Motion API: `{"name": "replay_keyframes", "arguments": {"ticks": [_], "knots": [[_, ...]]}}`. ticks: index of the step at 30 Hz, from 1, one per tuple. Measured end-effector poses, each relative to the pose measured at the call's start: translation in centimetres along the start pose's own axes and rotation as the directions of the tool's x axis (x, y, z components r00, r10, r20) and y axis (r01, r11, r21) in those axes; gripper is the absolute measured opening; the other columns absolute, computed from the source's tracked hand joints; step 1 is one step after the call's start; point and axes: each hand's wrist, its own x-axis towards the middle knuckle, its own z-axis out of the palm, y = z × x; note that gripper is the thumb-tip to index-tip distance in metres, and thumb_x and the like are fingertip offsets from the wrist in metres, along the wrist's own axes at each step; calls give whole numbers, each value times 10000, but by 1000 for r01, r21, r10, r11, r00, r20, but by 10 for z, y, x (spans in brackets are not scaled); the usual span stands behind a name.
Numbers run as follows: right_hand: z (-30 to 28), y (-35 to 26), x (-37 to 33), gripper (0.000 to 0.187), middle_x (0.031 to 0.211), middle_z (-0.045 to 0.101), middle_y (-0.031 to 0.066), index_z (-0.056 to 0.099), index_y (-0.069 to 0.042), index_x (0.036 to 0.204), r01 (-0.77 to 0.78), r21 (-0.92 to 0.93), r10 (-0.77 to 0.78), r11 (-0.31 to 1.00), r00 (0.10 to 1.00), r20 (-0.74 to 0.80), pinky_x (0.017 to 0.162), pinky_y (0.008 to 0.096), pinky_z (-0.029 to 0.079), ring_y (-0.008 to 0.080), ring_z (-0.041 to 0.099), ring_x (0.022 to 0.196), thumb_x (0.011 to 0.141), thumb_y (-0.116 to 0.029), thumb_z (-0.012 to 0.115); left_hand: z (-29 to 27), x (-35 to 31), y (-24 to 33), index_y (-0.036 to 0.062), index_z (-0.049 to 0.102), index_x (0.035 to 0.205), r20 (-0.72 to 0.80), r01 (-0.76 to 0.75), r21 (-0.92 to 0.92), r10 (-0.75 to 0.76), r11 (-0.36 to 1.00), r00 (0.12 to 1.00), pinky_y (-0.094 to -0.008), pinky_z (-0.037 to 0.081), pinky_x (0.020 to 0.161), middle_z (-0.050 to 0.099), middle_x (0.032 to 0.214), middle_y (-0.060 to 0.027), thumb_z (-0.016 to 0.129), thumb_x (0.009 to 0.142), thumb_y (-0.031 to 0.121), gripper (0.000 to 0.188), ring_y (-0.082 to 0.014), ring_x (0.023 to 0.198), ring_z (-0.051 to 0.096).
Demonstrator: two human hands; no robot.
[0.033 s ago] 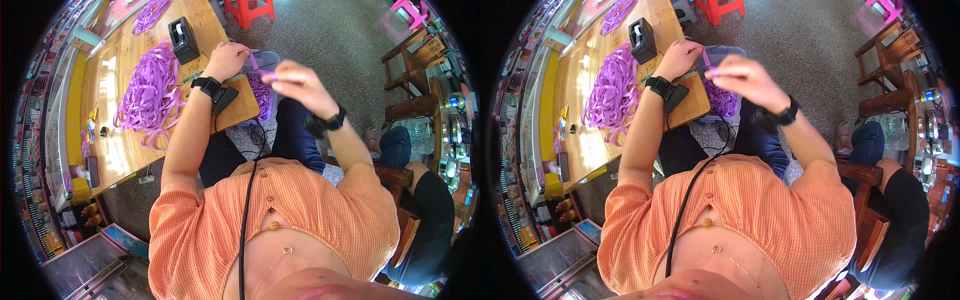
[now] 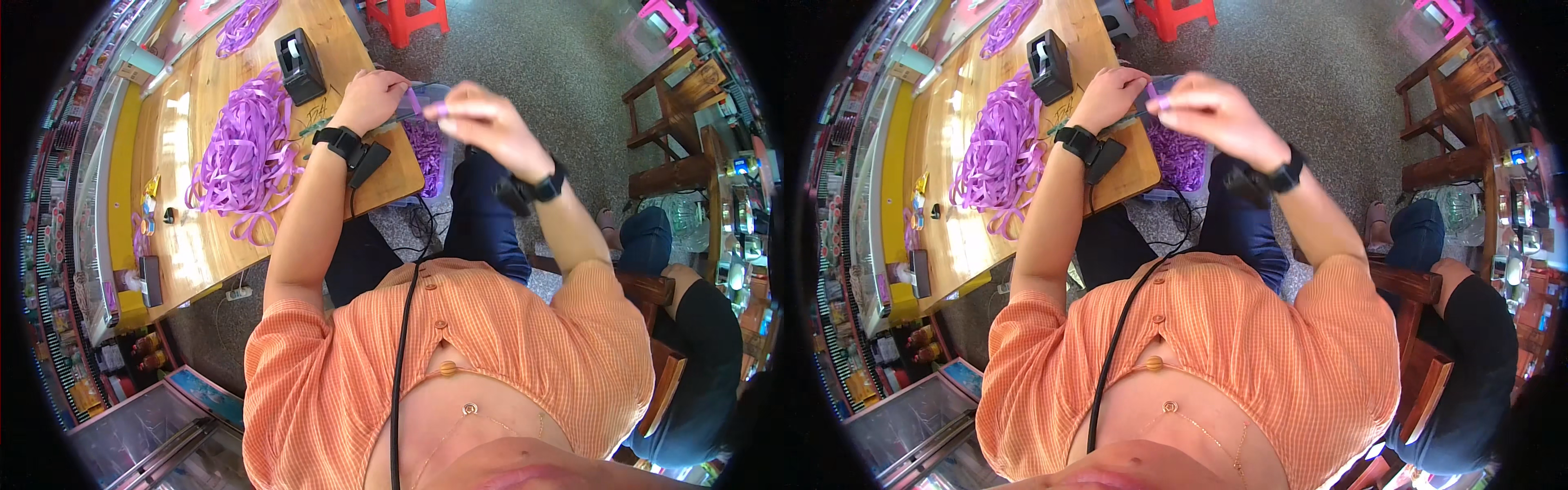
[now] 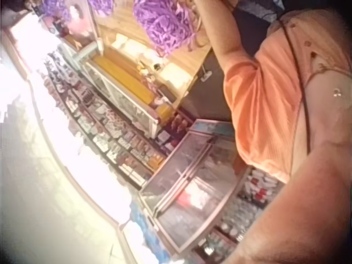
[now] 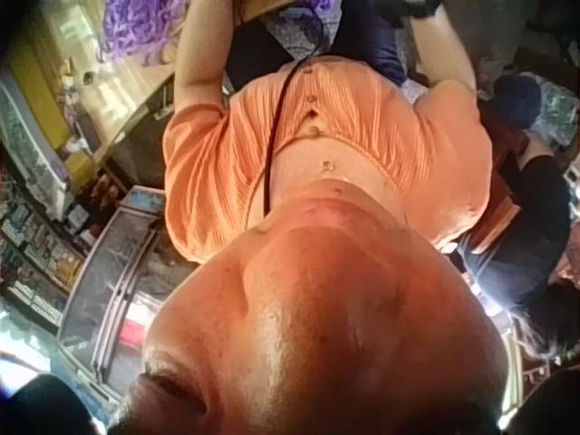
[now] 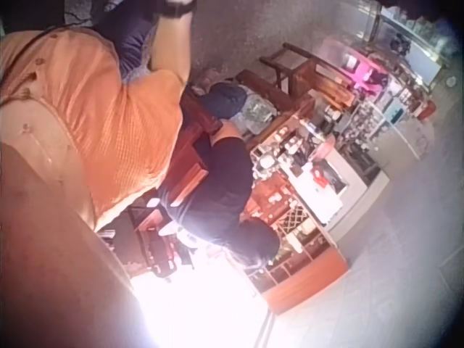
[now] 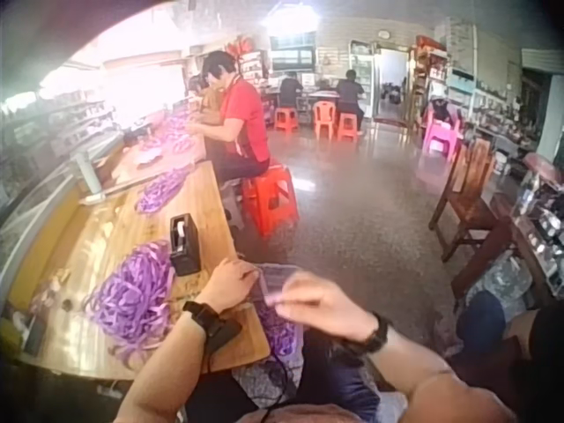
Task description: Bundling and organizing purple ribbons at a factory workbench.
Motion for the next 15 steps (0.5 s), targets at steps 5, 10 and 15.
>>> {"name": "replay_keyframes", "arguments": {"ticks": [5,10,15], "knots": [[-17,17,81,293,925,649,-45,723,-116,1176,-244,-56,241,968,969,-57,631,189,404,38,518,758,915,-246,700,-5,-1,3,56,733,971,-160,193,-231,-233,954,959,-446,525,815,702,940,-186,580,907,242,248,-379,904,667],[-20,72,116,282,814,656,-66,741,-101,1123,-403,93,408,910,912,-39,571,182,389,18,480,647,860,-203,748,-14,0,12,46,730,960,-153,300,-290,-353,909,923,-435,525,805,699,928,-194,606,906,250,245,-374,894,667],[-16,96,122,275,769,621,-60,747,-68,1068,-486,119,494,866,868,-51,543,189,380,26,442,602,824,-186,791,-18,1,14,41,727,952,-173,289,-300,-350,909,921,-425,525,786,694,920,-192,620,903,258,247,-370,879,663]]}}
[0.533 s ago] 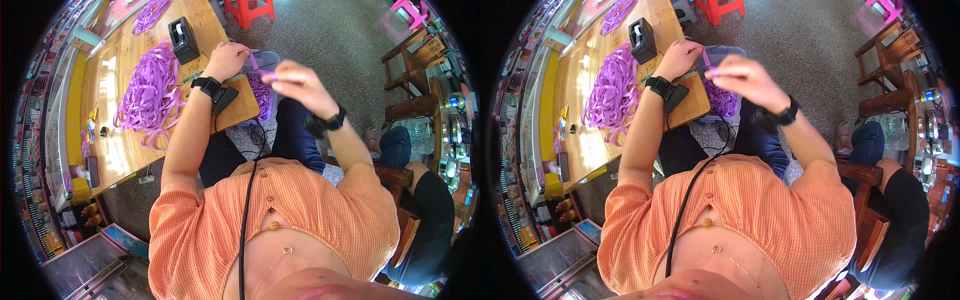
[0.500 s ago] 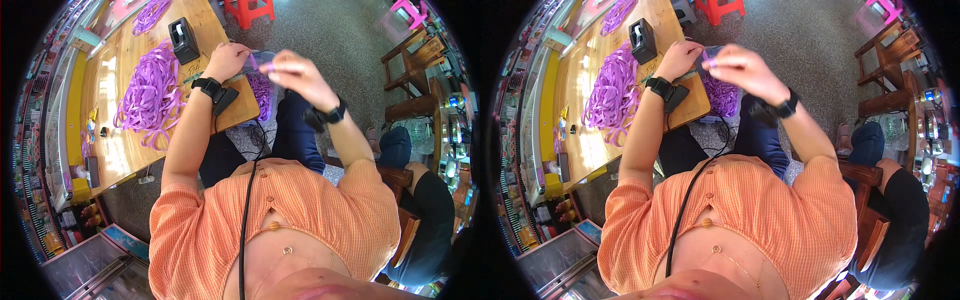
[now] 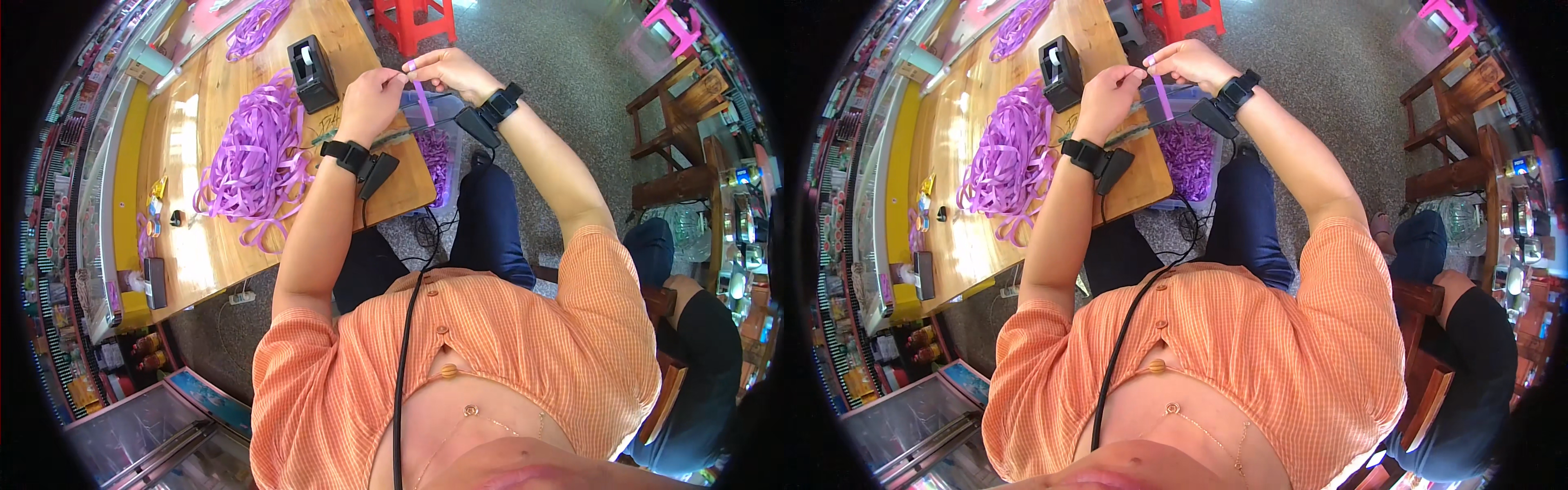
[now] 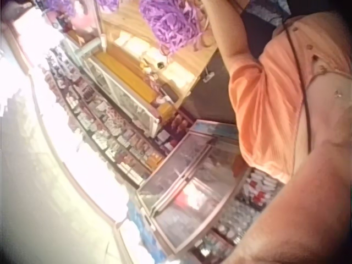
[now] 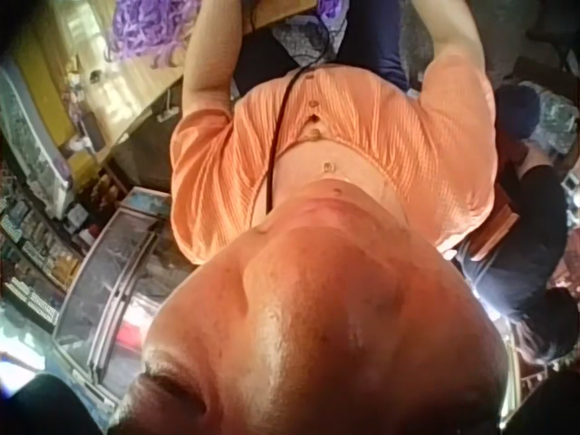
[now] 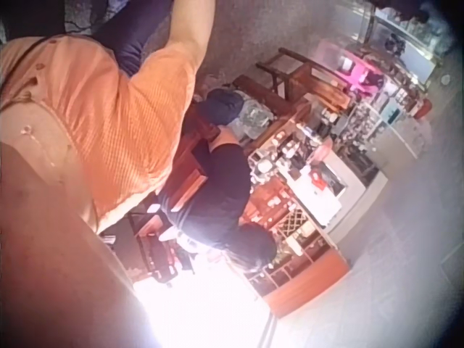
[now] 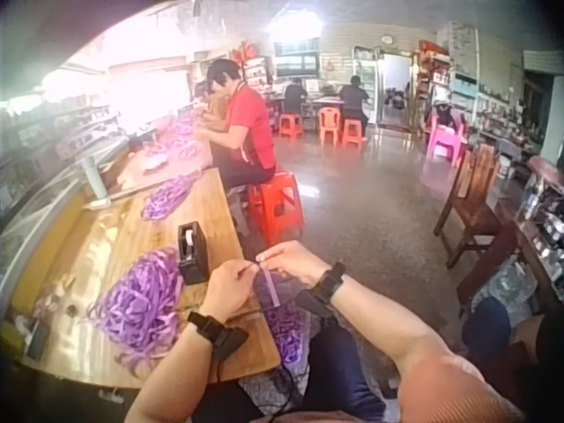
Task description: Bundling and organizing purple ribbons at a factory workbench.
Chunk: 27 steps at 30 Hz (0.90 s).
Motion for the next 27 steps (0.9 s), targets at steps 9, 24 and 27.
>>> {"name": "replay_keyframes", "arguments": {"ticks": [9,24,27], "knots": [[0,17,12,295,848,680,-18,757,-69,1047,-36,-48,36,998,999,-6,605,236,433,65,478,647,780,-188,792,4,0,5,38,723,950,3,-70,16,70,997,998,-431,522,758,680,870,-194,621,902,260,249,-372,841,657],[0,30,2,227,829,678,-14,756,-70,1021,-119,-4,119,993,992,-30,575,221,421,63,492,624,817,-169,739,21,-2,-17,90,746,964,167,-367,229,335,901,927,-419,500,860,711,932,-132,626,898,247,209,-323,934,651],[-11,41,-4,211,872,682,-9,745,-84,1024,-269,42,270,962,962,-37,577,227,438,64,501,626,844,-189,717,23,-3,-21,107,753,939,189,-309,285,263,907,946,-423,484,907,720,955,-110,623,898,249,197,-311,987,636]]}}
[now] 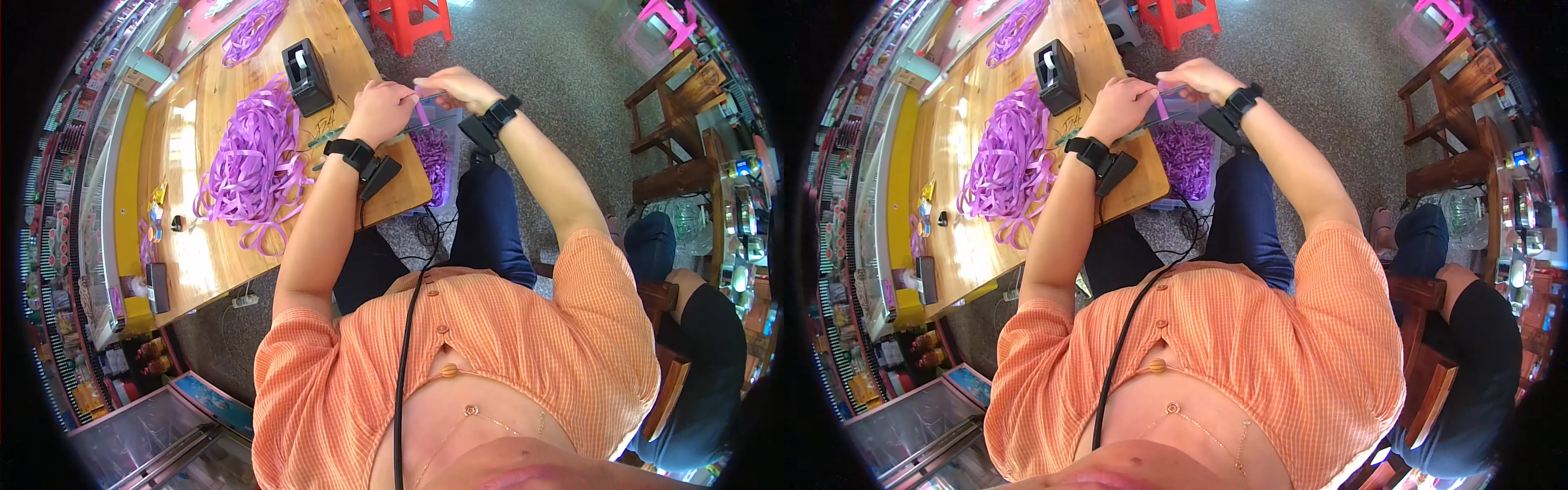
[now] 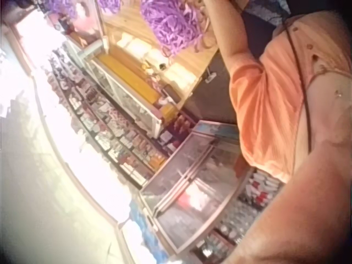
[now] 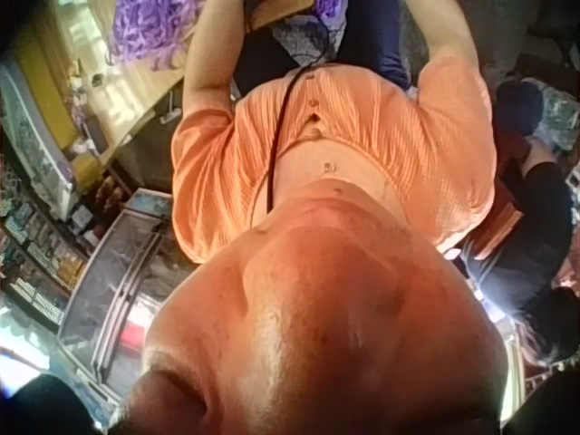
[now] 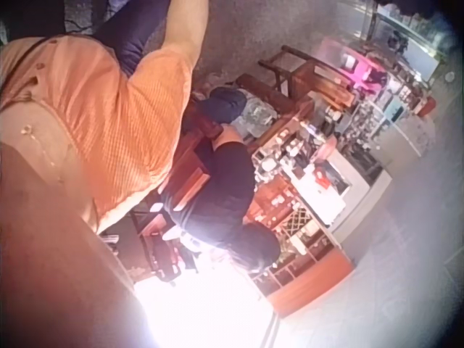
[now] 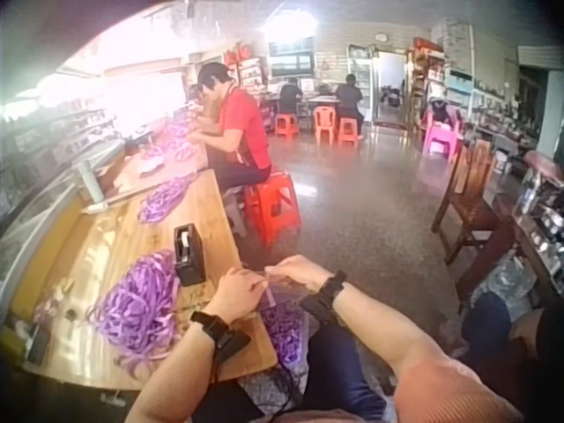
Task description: Bundling and organizing purple ribbons at a factory workbench.
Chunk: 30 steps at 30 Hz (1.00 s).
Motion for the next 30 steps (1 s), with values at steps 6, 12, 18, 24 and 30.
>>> {"name": "replay_keyframes", "arguments": {"ticks": [6,12,18,24,30], "knots": [[0,49,-23,408,1091,674,14,627,-76,1251,158,89,-173,983,964,201,736,245,491,83,582,893,852,-135,691,5,2,-4,156,755,935,73,72,21,-73,997,995,-509,457,922,716,1035,-79,554,910,321,260,-341,1075,601],[34,56,-52,285,1054,695,17,661,-44,1187,273,263,-326,925,927,186,786,238,506,96,644,891,926,-159,657,-2,3,3,110,748,965,105,74,46,-78,996,991,-450,487,933,717,1020,-101,573,919,280,248,-332,1051,619],[38,69,-63,239,935,716,27,701,-43,1063,229,234,-267,945,953,144,719,227,493,84,629,781,969,-252,631,-3,3,6,99,746,972,97,75,26,-77,997,992,-456,484,934,714,1024,-114,568,926,285,261,-343,1053,615],[46,69,-77,251,918,720,23,708,-48,1055,188,267,-207,945,977,46,696,224,494,78,630,758,956,-274,658,-3,4,5,89,746,974,106,104,21,-106,994,989,-451,474,951,711,1037,-124,572,927,280,264,-349,1057,615],[51,69,-80,258,920,721,66,700,-34,1071,135,403,-164,905,986,39,699,233,524,95,648,744,953,-261,661,-3,3,6,90,748,980,86,85,7,-86,996,993,-447,471,958,710,1043,-131,574,925,278,263,-354,1057,615]]}}
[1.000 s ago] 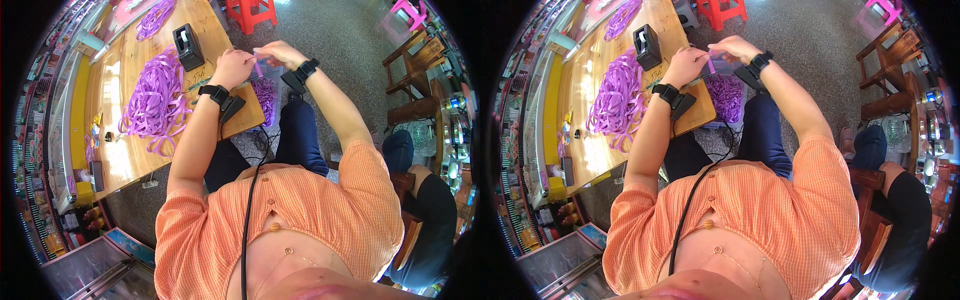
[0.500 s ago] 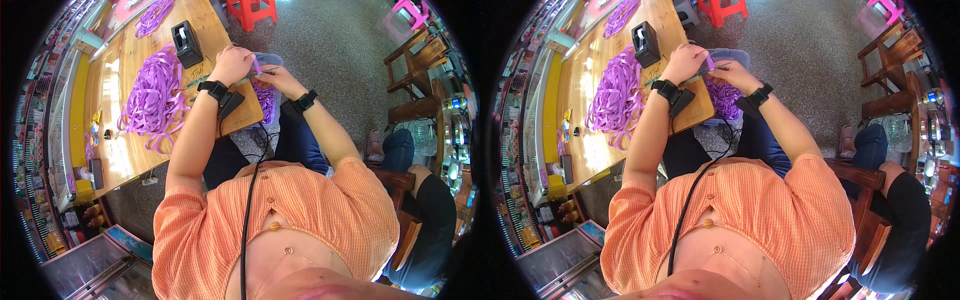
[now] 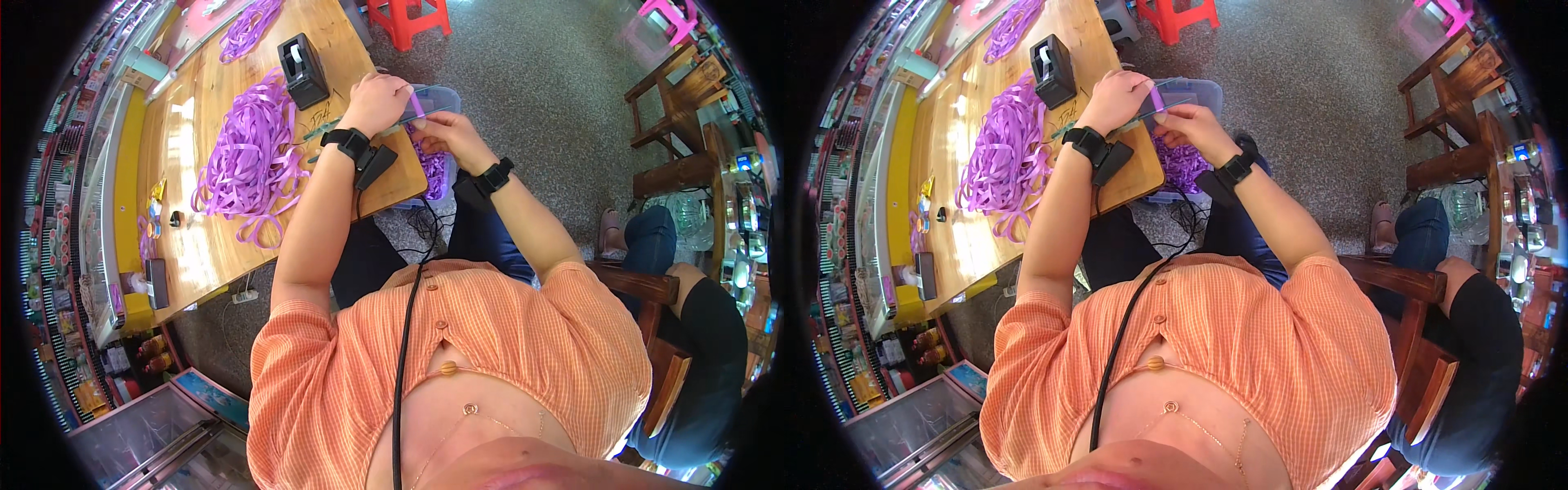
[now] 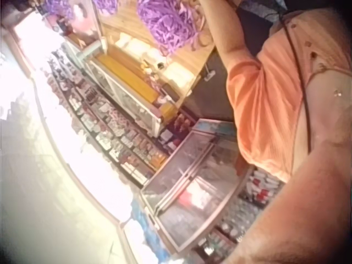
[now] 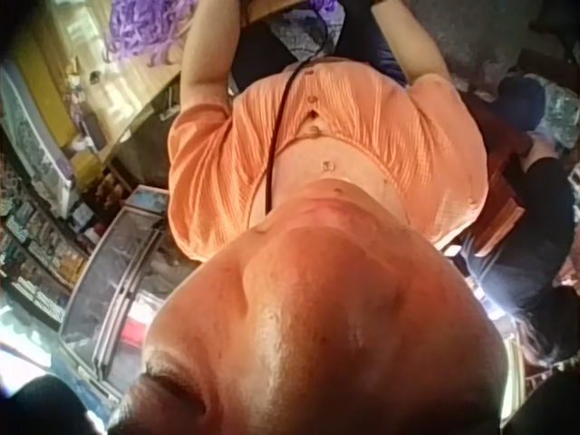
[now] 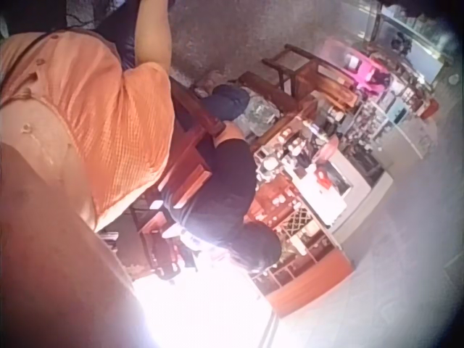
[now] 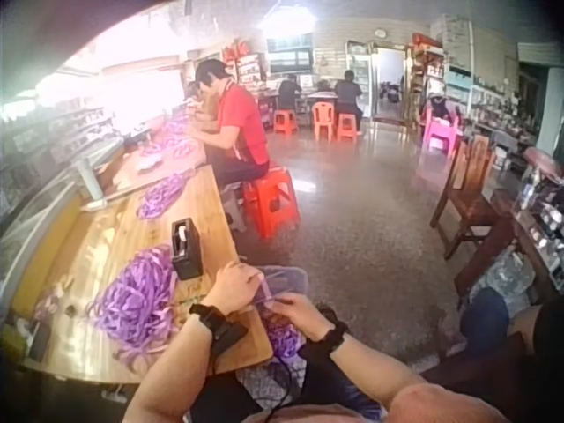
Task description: Bundling and organizing purple ribbons at a factory workbench.
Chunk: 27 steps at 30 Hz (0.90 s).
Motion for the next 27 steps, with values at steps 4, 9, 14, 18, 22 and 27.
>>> {"name": "replay_keyframes", "arguments": {"ticks": [4,9,14,18,22,27], "knots": [[0,-1,0,249,912,720,82,697,-28,1064,-30,66,31,997,999,-14,693,239,534,103,652,726,948,-246,666,-1,0,1,88,747,983,5,11,-1,-11,1000,1000,-448,471,956,710,1045,-133,572,925,276,263,-352,1058,615],[0,4,-2,230,891,720,70,709,-23,1043,43,-37,-45,998,998,-41,684,234,525,99,646,719,938,-225,678,-2,0,4,78,744,981,13,16,-1,-16,1000,1000,-450,472,950,709,1037,-137,570,925,279,272,-350,1053,615],[9,0,-6,189,870,718,58,723,-22,1010,115,-47,-118,992,992,-52,676,228,519,94,640,707,928,-188,685,-1,0,0,120,754,958,24,21,-15,-21,1000,1000,-486,441,964,713,1040,-113,534,926,321,300,-336,1110,590],[10,2,-8,169,849,716,51,726,-19,998,126,41,-124,991,991,-55,669,223,520,90,639,692,929,-165,677,-9,-7,10,46,736,932,-118,-139,-73,129,988,985,-432,515,834,714,948,-165,569,918,275,283,-359,906,656],[10,-3,-11,164,843,716,52,722,-18,997,105,72,-101,992,994,-48,660,218,521,91,641,683,932,-159,673,-30,-18,33,0,708,889,114,180,-137,-165,974,980,-386,528,638,666,715,-150,578,924,275,306,-304,620,643],[12,-6,-11,151,831,708,50,706,-17,996,87,117,-82,989,996,-45,649,216,522,97,649,688,936,-149,666,-50,-21,48,-6,666,927,566,592,-338,-344,732,749,-303,501,507,636,658,-81,547,973,313,344,-163,517,602]]}}
